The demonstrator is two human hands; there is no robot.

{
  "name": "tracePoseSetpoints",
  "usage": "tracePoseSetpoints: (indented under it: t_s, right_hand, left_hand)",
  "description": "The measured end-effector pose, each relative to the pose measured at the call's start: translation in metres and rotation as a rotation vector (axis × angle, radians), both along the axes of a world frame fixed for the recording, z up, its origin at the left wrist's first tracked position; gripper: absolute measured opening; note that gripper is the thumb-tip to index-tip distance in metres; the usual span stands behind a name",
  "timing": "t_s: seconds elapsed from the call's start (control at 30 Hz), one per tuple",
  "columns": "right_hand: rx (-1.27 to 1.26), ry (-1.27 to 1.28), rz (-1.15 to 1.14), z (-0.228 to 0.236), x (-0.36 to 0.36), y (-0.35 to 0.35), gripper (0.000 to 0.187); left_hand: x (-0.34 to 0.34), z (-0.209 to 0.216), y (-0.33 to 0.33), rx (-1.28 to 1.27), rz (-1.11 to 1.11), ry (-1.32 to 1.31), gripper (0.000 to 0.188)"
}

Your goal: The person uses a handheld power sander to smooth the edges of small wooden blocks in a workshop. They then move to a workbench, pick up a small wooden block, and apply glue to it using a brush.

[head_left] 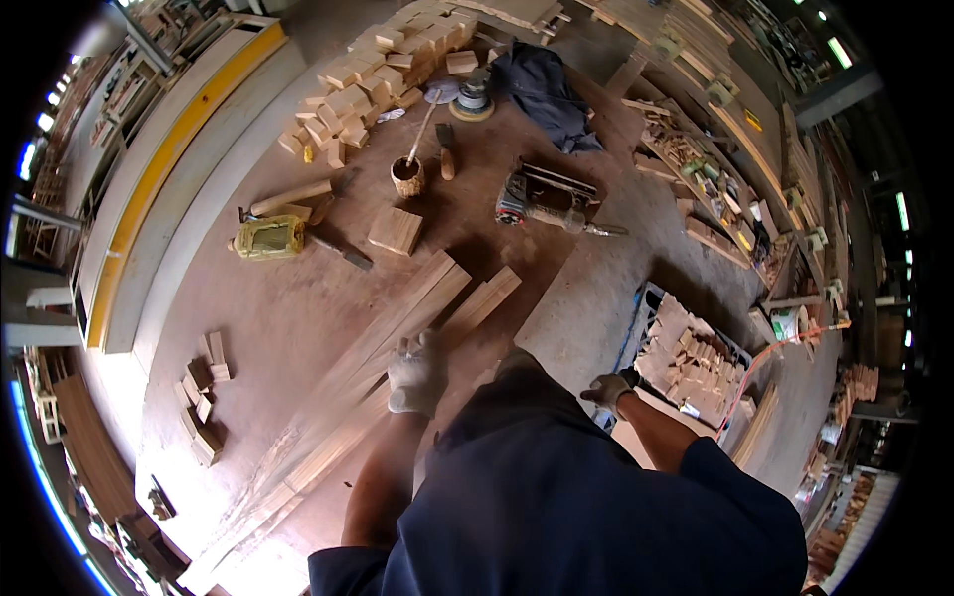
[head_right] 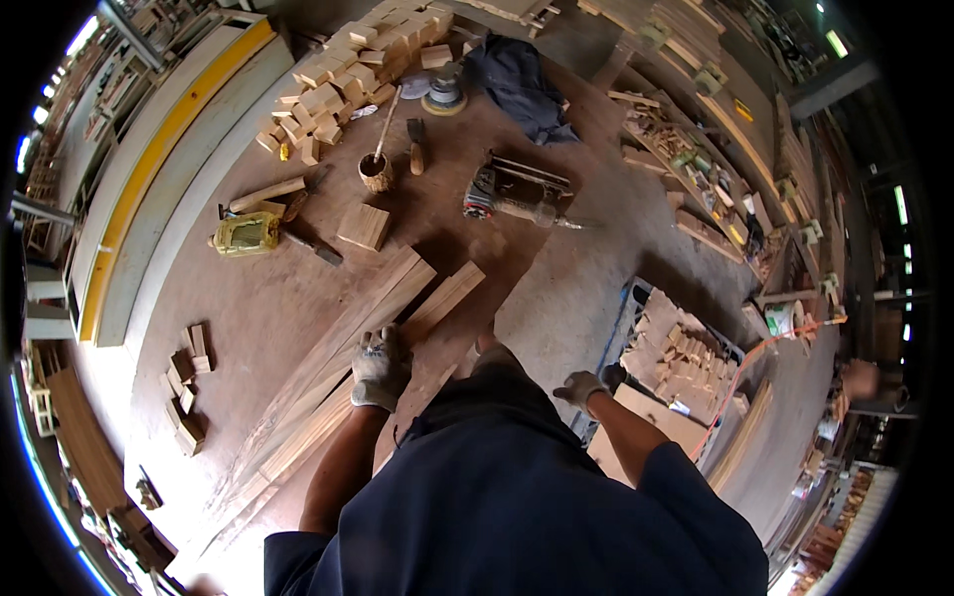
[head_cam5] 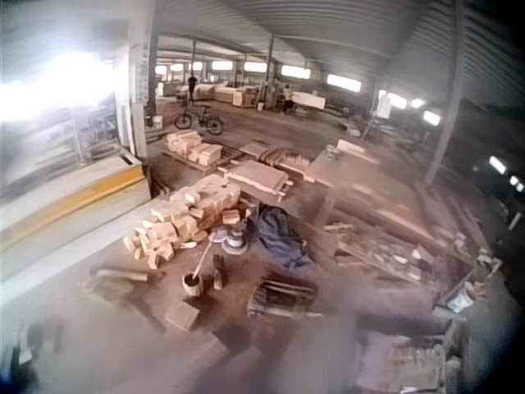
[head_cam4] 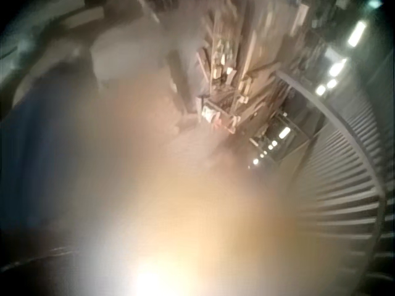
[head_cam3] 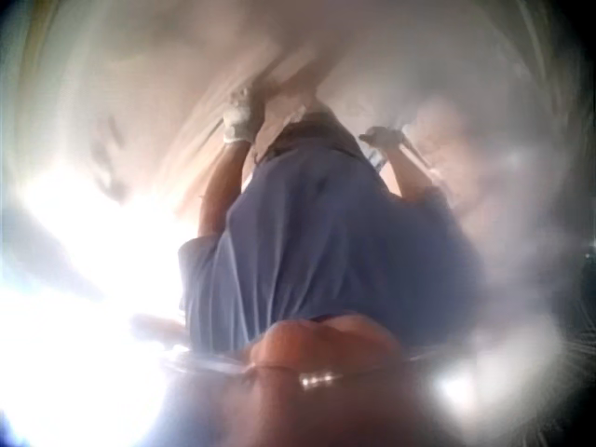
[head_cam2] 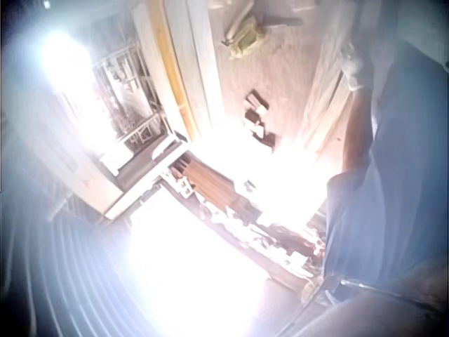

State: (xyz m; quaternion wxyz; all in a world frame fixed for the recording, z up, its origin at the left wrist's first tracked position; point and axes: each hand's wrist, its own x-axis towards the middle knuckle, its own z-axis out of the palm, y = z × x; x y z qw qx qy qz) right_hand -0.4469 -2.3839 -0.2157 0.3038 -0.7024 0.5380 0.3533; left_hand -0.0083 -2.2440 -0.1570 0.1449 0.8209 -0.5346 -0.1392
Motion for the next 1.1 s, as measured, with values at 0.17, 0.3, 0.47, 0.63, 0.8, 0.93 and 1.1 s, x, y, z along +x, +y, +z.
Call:
tracePoseSetpoints:
  t_s: [0.17, 0.3, 0.47, 0.63, 0.8, 0.93, 1.1]
  right_hand:
    - [0.230, -0.020, -0.599, -0.007, -0.050, 0.065, 0.035]
    - [0.099, -0.058, -0.645, 0.034, -0.028, 0.093, 0.035]
    - [0.233, -0.129, -0.464, -0.058, -0.076, 0.083, 0.027]
    - [0.113, -0.370, -0.599, -0.057, -0.072, 0.059, 0.038]
    - [0.025, -0.472, -0.654, -0.029, -0.089, 0.049, 0.036]
    - [0.046, -0.351, -0.653, -0.064, -0.136, 0.076, 0.041]
    - [0.105, -0.241, -1.113, -0.090, -0.192, 0.145, 0.040]
  left_hand:
    - [-0.003, 0.006, -0.001, 0.067, 0.036, 0.022, 0.052]
    - [-0.004, 0.006, -0.002, 0.005, 0.007, -0.024, 0.048]
    - [-0.005, 0.001, 0.009, 0.011, -0.100, -0.117, 0.038]
    - [0.004, -0.031, 0.006, -0.030, -0.142, -0.351, 0.040]
    - [-0.002, -0.014, 0.002, -0.048, 0.070, -0.094, 0.046]
    - [-0.003, -0.018, 0.000, -0.110, 0.085, -0.097, 0.048]
    - [0.002, -0.029, -0.006, -0.038, 0.074, -0.107, 0.051]
